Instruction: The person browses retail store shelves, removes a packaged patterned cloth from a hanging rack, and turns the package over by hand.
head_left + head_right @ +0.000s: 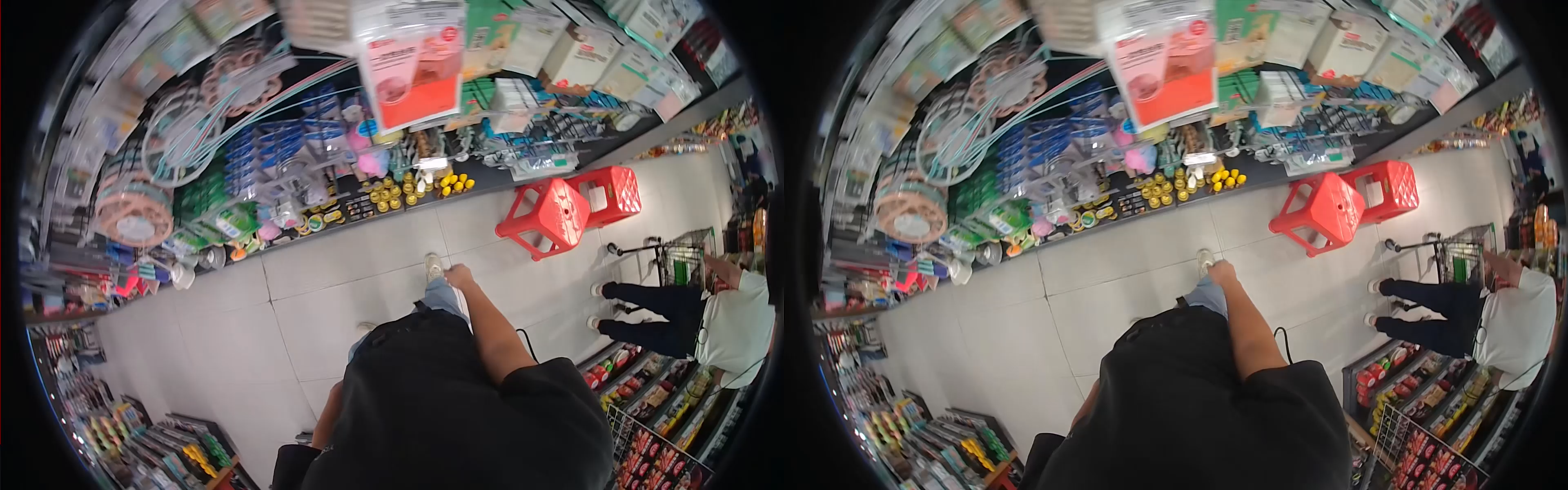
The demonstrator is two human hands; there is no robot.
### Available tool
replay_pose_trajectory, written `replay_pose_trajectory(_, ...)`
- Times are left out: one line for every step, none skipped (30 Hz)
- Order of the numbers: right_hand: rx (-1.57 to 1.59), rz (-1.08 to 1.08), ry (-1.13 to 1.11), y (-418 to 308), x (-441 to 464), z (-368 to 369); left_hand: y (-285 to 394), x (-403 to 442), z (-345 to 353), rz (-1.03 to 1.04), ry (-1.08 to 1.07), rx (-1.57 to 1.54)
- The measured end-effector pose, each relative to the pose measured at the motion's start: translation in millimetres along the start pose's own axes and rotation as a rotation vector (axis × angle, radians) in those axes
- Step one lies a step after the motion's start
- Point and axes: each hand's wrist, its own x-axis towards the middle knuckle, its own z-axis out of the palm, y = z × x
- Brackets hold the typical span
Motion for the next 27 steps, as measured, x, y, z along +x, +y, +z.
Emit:
replay_pose_trajectory(0.113, 0.039, -0.028, 9, 17, -16, 22, 3, 2, 0.017, 0.001, 0.008)
replay_pose_trajectory(0.229, 0.077, -0.057, 18, 24, -23, 45, 6, 2, 0.040, 0.004, 0.018)
replay_pose_trajectory(0.208, 0.126, -0.066, 31, 30, -24, 69, 14, 3, 0.070, 0.007, 0.022)
replay_pose_trajectory(0.184, 0.168, -0.067, 48, 44, -28, 96, 16, 2, 0.093, 0.018, 0.022)
replay_pose_trajectory(0.153, 0.206, -0.068, 64, 58, -33, 122, 18, 1, 0.117, 0.032, 0.023)
replay_pose_trajectory(0.137, 0.254, -0.099, 77, 63, -41, 142, 18, 0, 0.136, 0.045, 0.018)
replay_pose_trajectory(0.098, 0.261, -0.116, 96, 69, -40, 158, 19, -2, 0.151, 0.055, 0.004)
replay_pose_trajectory(0.052, 0.261, -0.138, 113, 74, -38, 171, 19, -3, 0.163, 0.071, -0.006)
replay_pose_trajectory(0.006, 0.258, -0.162, 123, 83, -37, 184, 17, -3, 0.171, 0.084, -0.016)
replay_pose_trajectory(0.005, 0.248, -0.211, 119, 85, -54, 190, 16, -1, 0.171, 0.093, -0.025)
replay_pose_trajectory(0.006, 0.240, -0.260, 117, 84, -71, 195, 14, 1, 0.166, 0.103, -0.033)
replay_pose_trajectory(0.010, 0.235, -0.306, 111, 83, -89, 197, 11, 5, 0.158, 0.109, -0.040)
replay_pose_trajectory(-0.005, 0.222, -0.343, 106, 86, -101, 199, 9, 9, 0.152, 0.109, -0.045)
replay_pose_trajectory(-0.017, 0.215, -0.378, 100, 91, -111, 198, 7, 14, 0.138, 0.104, -0.031)
replay_pose_trajectory(-0.025, 0.214, -0.411, 99, 94, -111, 196, 8, 19, 0.130, 0.101, -0.030)
replay_pose_trajectory(-0.049, 0.153, -0.438, 95, 94, -109, 194, 7, 24, 0.121, 0.092, -0.020)
replay_pose_trajectory(-0.077, 0.090, -0.457, 90, 101, -110, 194, 8, 28, 0.112, 0.084, -0.012)
replay_pose_trajectory(-0.107, 0.028, -0.474, 84, 107, -110, 193, 7, 31, 0.102, 0.078, -0.001)
replay_pose_trajectory(-0.163, -0.021, -0.508, 77, 111, -106, 192, 8, 35, 0.093, 0.072, 0.004)
replay_pose_trajectory(-0.070, -0.116, -0.514, 71, 114, -102, 191, 9, 39, 0.087, 0.066, 0.011)
replay_pose_trajectory(0.011, -0.028, -0.519, 57, 114, -107, 191, 8, 42, 0.082, 0.060, 0.015)
replay_pose_trajectory(0.093, 0.058, -0.523, 42, 114, -112, 191, 9, 45, 0.077, 0.058, 0.023)
replay_pose_trajectory(0.056, -0.057, -0.487, 37, 116, -110, 192, 9, 45, 0.077, 0.057, 0.027)
replay_pose_trajectory(0.021, -0.174, -0.447, 30, 118, -108, 193, 9, 47, 0.075, 0.058, 0.030)
replay_pose_trajectory(-0.011, -0.291, -0.408, 25, 120, -108, 195, 10, 48, 0.078, 0.058, 0.034)
replay_pose_trajectory(0.037, -0.242, -0.440, 24, 123, -109, 194, 9, 49, 0.077, 0.058, 0.037)
replay_pose_trajectory(0.085, -0.198, -0.477, 15, 118, -126, 195, 9, 50, 0.077, 0.062, 0.037)
